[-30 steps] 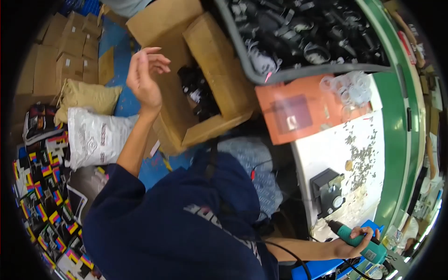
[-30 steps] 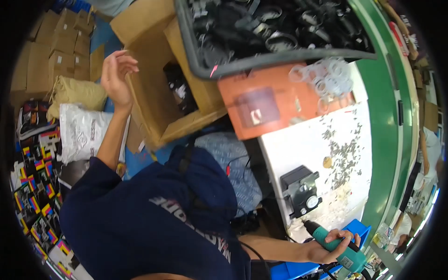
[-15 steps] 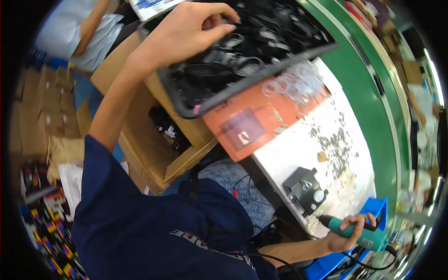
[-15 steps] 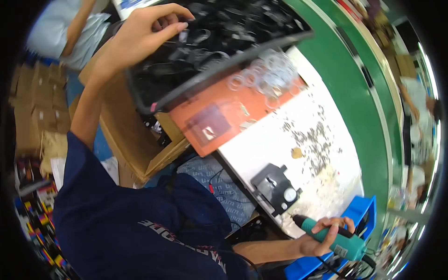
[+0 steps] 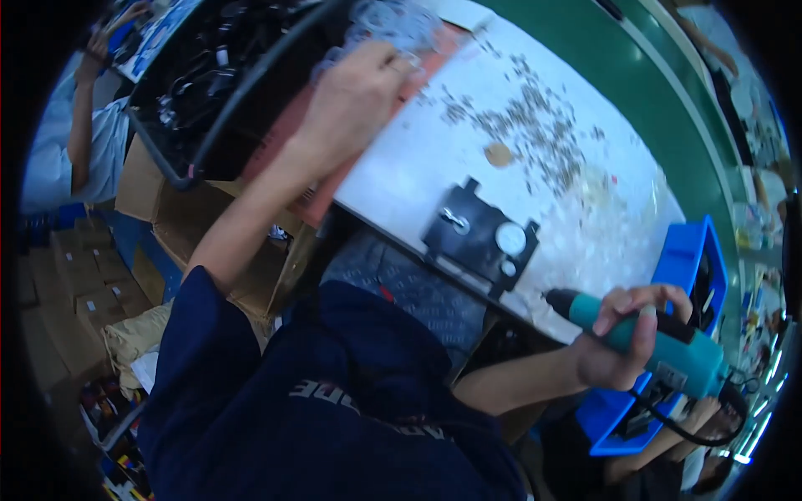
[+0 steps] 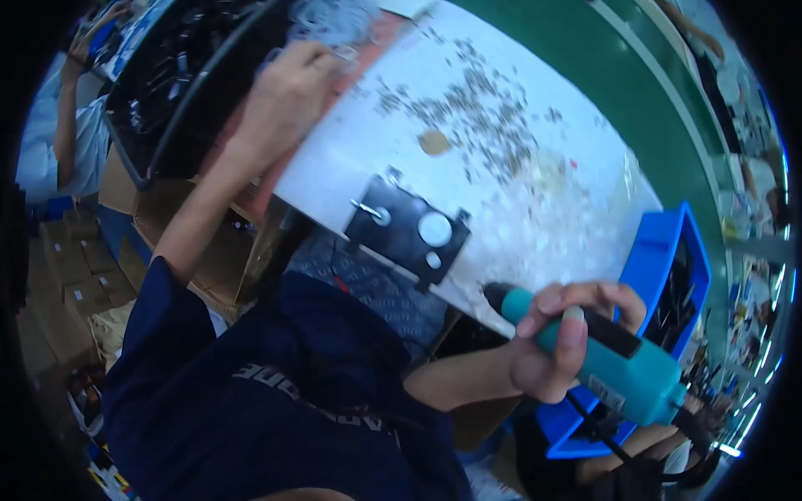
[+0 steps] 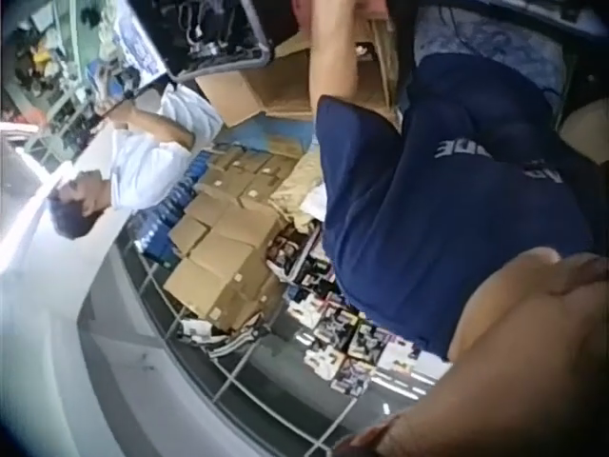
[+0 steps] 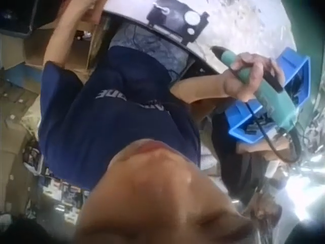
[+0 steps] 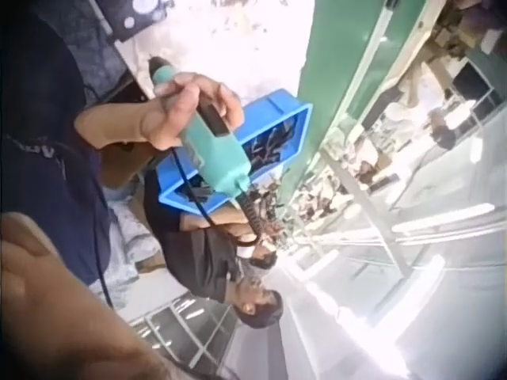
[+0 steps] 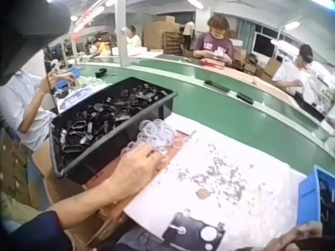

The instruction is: Assembling black plastic components using an electric screwdriver and small screws on a factory assembly line.

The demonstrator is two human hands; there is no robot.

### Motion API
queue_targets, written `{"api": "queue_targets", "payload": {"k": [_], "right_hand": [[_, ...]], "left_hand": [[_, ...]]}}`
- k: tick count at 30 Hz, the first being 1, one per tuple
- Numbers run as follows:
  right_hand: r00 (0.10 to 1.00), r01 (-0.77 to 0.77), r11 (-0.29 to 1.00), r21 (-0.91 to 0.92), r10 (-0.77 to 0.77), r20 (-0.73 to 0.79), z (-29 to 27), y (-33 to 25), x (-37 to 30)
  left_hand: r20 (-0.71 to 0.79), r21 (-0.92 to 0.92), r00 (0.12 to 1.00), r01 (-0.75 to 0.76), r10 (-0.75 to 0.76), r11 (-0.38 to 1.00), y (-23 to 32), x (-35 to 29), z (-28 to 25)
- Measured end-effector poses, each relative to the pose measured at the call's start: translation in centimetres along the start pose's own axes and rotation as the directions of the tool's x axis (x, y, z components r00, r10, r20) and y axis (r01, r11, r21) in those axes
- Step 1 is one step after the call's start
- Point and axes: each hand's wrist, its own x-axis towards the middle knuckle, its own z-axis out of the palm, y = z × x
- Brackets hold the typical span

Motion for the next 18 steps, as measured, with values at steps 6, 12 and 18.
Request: {"api": "queue_targets", "payload": {"k": [6,12,18], "right_hand": [[0.998,0.03,0.993,0.112,-0.024,-0.055,-1.6,0.1,0.0],[0.992,0.045,0.989,0.143,-0.028,-0.12,-2.1,0.1,-0.1],[0.991,0.019,0.997,0.072,-0.009,-0.134,-1.5,-0.3,-0.2]], "left_hand": [[-0.028,-0.519,0.988,0.117,-0.153,0.847,2.9,0.3,-3.1],[0.102,-0.843,0.974,-0.025,0.204,0.538,11.5,1.2,-7.8],[0.133,-0.551,0.968,-0.107,0.213,0.828,13.9,0.9,-5.9]]}}
